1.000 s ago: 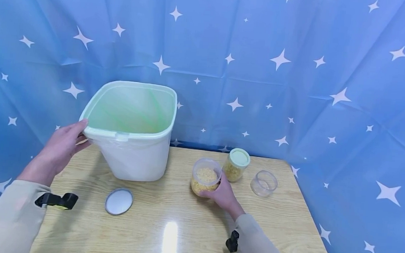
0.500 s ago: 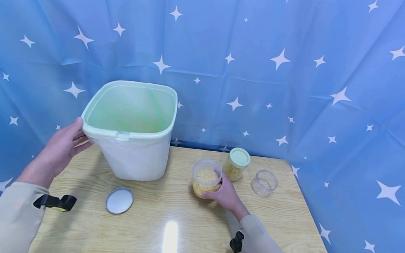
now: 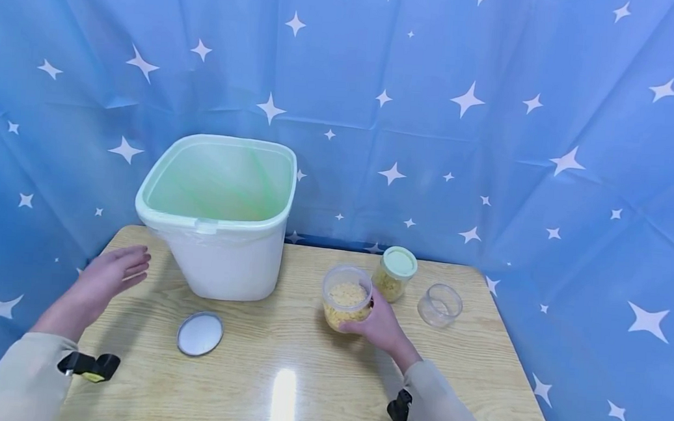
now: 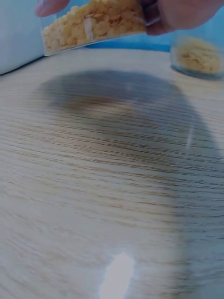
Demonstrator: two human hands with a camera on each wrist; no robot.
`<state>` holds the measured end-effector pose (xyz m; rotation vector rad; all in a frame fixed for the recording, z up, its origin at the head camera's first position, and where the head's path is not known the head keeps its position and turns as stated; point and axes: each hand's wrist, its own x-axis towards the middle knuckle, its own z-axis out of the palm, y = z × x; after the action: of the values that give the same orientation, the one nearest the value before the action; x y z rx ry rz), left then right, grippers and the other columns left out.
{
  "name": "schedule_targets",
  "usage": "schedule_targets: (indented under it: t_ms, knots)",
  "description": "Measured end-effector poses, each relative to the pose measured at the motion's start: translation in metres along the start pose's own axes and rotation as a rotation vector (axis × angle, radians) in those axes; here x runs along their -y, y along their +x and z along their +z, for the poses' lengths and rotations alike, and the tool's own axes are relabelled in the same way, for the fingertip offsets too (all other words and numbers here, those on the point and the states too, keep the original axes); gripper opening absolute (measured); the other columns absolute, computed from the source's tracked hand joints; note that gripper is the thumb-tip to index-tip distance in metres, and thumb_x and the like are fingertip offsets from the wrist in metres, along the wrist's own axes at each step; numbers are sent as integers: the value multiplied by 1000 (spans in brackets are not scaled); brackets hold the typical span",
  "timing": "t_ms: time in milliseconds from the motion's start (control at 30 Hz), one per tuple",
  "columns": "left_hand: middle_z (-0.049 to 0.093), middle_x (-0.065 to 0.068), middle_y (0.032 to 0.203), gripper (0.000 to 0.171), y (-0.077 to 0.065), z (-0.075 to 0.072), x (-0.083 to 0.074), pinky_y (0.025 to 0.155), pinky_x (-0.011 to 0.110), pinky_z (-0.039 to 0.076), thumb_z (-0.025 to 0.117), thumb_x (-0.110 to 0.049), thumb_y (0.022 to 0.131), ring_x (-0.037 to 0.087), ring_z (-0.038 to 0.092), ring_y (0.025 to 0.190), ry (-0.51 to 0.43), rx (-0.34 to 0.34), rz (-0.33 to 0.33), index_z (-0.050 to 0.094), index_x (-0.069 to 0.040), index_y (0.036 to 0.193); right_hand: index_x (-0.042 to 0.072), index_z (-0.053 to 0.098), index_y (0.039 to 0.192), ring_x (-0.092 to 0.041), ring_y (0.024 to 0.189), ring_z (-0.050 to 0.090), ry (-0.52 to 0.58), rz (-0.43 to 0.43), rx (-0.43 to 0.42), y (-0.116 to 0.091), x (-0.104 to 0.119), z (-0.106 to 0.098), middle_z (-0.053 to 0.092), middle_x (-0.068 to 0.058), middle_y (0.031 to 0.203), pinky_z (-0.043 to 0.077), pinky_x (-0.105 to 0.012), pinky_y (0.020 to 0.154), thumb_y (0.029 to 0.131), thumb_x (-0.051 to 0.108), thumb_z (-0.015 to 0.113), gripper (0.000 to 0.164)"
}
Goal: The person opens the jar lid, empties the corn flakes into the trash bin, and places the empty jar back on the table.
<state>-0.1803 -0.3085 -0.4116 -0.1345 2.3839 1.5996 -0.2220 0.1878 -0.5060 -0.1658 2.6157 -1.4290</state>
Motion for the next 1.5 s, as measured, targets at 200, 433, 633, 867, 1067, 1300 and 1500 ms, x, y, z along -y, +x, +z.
schedule_targets:
  t_ms: [200, 433, 633, 867, 1067, 1300, 1500]
  knots:
    - [21, 38, 152, 74, 1, 23, 21, 115, 54, 36, 27, -44, 106, 51, 27, 140, 107, 60, -75, 13, 15, 149, 18, 29, 151, -24, 136, 42, 18, -19, 14, -3, -2, 2, 42, -4, 148, 36, -52, 115, 62, 34, 93, 111]
    - [40, 35, 144, 69, -2, 51, 25, 108, 53, 45, 38, -40, 105, 47, 45, 132, 169, 173, -55, 31, 16, 143, 20, 28, 152, -24, 132, 45, 18, -28, 43, -8, -5, 8, 43, -3, 146, 38, -53, 113, 62, 37, 93, 113]
    - [50, 25, 142, 59, -5, 86, 21, 104, 54, 46, 49, -39, 101, 39, 51, 128, 166, 291, 29, 45, 4, 141, 18, 26, 153, -25, 132, 45, 2, -53, 86, -10, -8, 13, 42, -4, 147, 37, -52, 114, 62, 38, 92, 115]
    - [55, 20, 138, 58, -6, 128, -1, 101, 38, 51, 57, -37, 98, 36, 54, 126, 147, 400, 197, 46, -1, 142, 17, 27, 153, -24, 130, 47, -26, -83, 139, -12, -3, 18, 42, -4, 147, 41, -50, 110, 63, 39, 91, 113]
    - [49, 19, 145, 64, -6, 154, -18, 109, 51, 44, 63, -35, 95, 39, 48, 133, 189, 399, 386, 40, -3, 146, 24, 31, 150, -17, 122, 50, -47, -141, 180, -15, 7, 22, 45, 1, 141, 44, -44, 104, 61, 36, 93, 109]
    - [38, 13, 155, 85, 3, 180, -35, 113, 56, 38, 73, -43, 85, 38, 41, 138, 278, 278, 408, 33, -10, 152, 28, 32, 149, -15, 121, 49, -62, -209, 224, -18, 22, 30, 45, 2, 141, 44, -43, 104, 59, 34, 94, 109]
    - [31, 13, 158, 99, 10, 197, -42, 116, 61, 30, 82, -37, 76, 36, 32, 144, 261, 276, 466, 26, -14, 154, 29, 34, 149, -15, 120, 48, -125, -256, 249, -22, 33, 35, 45, 4, 140, 45, -41, 101, 60, 35, 93, 107]
